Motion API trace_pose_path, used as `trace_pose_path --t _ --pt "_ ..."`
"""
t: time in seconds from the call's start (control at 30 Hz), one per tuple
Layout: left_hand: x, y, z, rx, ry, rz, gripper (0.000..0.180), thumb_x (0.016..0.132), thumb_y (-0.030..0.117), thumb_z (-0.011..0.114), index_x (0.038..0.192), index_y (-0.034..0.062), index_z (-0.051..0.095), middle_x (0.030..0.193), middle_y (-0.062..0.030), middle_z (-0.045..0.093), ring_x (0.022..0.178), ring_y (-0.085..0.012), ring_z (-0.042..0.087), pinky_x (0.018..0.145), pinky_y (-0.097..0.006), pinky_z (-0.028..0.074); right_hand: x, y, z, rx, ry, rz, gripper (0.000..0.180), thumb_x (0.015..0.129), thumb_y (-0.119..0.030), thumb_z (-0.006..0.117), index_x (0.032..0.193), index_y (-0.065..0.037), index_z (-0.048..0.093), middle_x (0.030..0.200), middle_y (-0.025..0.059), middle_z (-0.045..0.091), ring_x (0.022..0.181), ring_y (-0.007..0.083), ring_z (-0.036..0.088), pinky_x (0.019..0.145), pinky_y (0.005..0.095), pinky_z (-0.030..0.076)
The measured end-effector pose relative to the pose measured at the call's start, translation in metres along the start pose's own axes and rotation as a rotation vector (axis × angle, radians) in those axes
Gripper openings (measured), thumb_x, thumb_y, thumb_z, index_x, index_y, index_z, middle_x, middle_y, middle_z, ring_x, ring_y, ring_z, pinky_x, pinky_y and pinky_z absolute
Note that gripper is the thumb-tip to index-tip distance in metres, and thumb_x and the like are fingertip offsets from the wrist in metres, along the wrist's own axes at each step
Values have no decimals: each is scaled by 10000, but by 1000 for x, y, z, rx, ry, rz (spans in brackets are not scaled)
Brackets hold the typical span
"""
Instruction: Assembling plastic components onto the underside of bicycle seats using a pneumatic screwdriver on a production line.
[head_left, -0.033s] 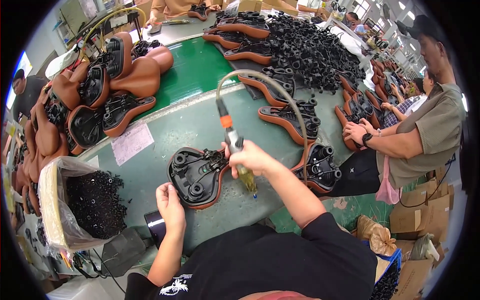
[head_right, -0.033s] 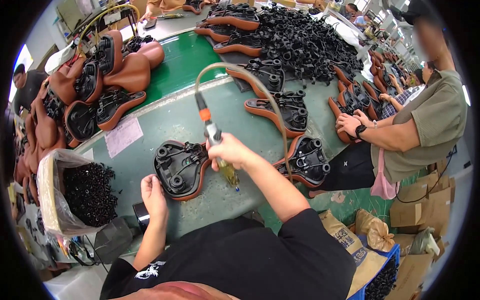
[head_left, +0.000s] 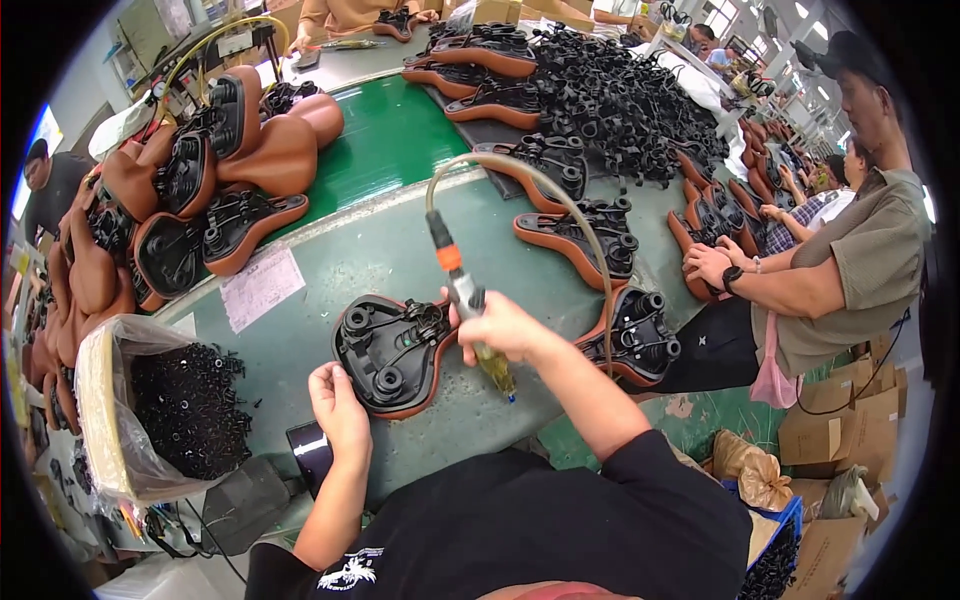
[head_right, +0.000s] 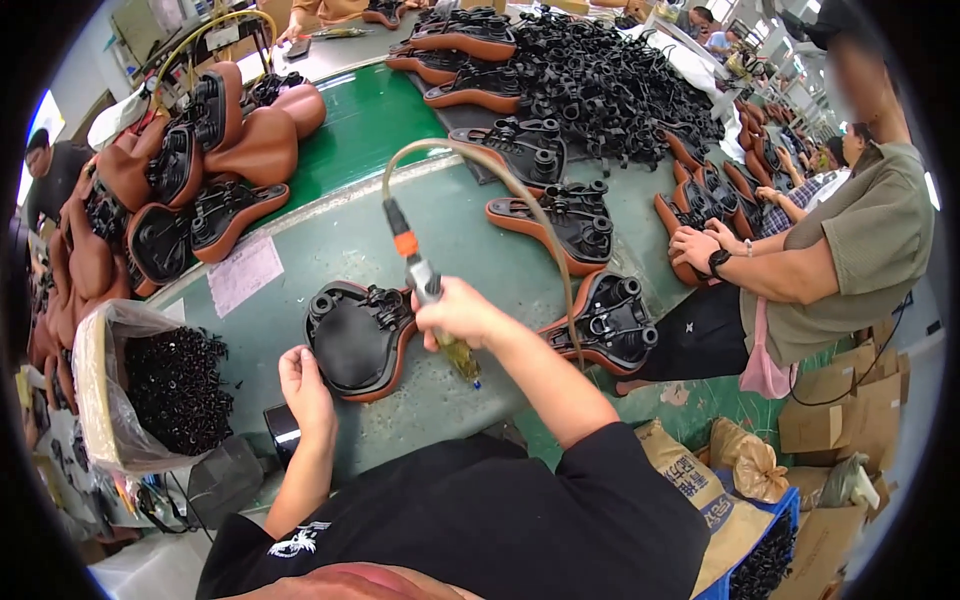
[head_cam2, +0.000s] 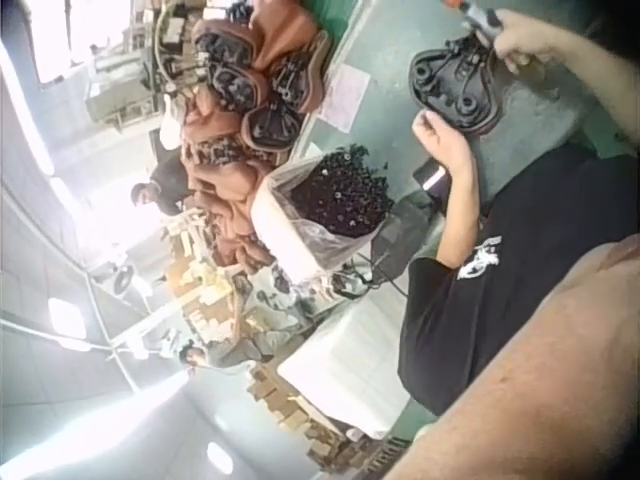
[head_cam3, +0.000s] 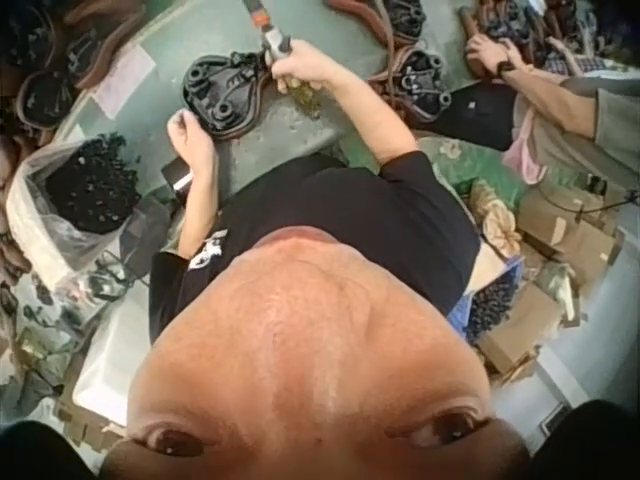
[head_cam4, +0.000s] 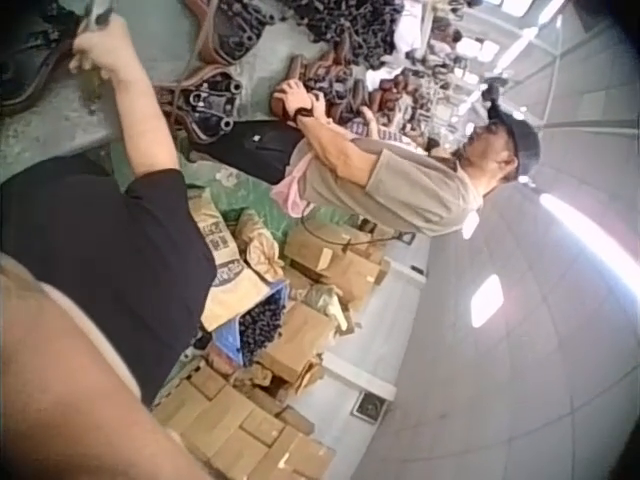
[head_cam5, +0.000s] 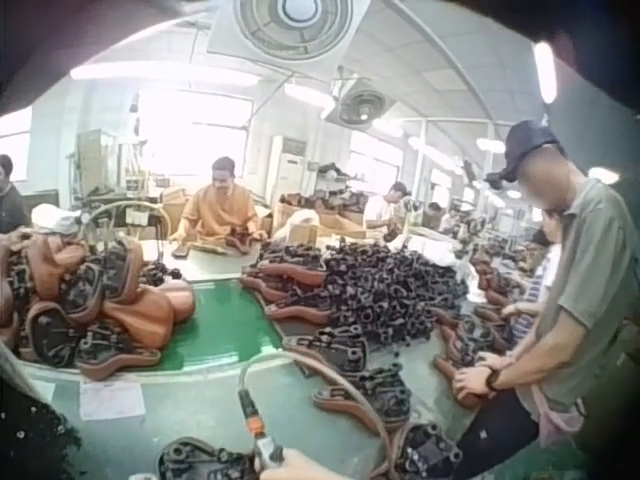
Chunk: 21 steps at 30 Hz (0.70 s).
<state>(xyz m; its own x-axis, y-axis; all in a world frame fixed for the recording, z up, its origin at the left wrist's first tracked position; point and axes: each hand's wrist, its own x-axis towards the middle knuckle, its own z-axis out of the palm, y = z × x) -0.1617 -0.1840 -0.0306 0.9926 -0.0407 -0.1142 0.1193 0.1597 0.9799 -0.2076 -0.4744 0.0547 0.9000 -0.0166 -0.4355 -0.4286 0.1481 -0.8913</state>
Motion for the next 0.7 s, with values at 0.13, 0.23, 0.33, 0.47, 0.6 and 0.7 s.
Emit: trace_pose_path --t 0.13,0.23,0.33,0.47,0.6,0.7 --pt "39 -9 26 141 49 255 177 1096 149 595 1186 0 626 1088 -32 660 1008 -109 612 906 -259 490 -65 -5 9 -45 69 -47 190 815 2 689 970 -21 580 816 58 641 611 171 678 584 342 549" --pt "63 19 48 45 -194 76 184 1072 143 646 1182 -1 676 1044 -32 702 918 -106 641 842 -259 522 -110 -11 2 -80 10 82 191 799 24 677 967 -29 602 863 74 674 643 167 691 600 330 550" --pt "55 36 59 -59 -283 -11 170 1055 111 665 1181 4 703 999 -38 726 860 -99 653 802 -260 540 -139 -11 -6 31 -19 -10 221 798 56 664 992 -36 612 1132 210 739 714 173 726 643 329 573" --pt "-1 79 43 -230 -646 65 149 1007 -8 674 1150 -23 712 1013 -90 740 858 -145 689 807 -290 564 -148 -28 20 377 26 -786 283 853 -17 630 1112 -41 519 1134 332 683 636 238 691 646 409 595" --pt "-50 92 35 -468 -979 -301 211 973 -83 669 1168 -55 744 1079 -156 729 907 -214 731 810 -336 598 -139 -57 55 344 -189 -1276 295 905 38 641 1114 -64 458 1004 188 640 685 246 690 699 471 602" --pt "-65 74 27 -596 -842 -249 219 978 -80 668 1176 -35 750 1096 -165 727 925 -233 732 814 -343 603 -125 -60 67 241 -319 -1325 331 893 54 646 1123 -72 442 1019 163 631 686 237 697 672 440 623"
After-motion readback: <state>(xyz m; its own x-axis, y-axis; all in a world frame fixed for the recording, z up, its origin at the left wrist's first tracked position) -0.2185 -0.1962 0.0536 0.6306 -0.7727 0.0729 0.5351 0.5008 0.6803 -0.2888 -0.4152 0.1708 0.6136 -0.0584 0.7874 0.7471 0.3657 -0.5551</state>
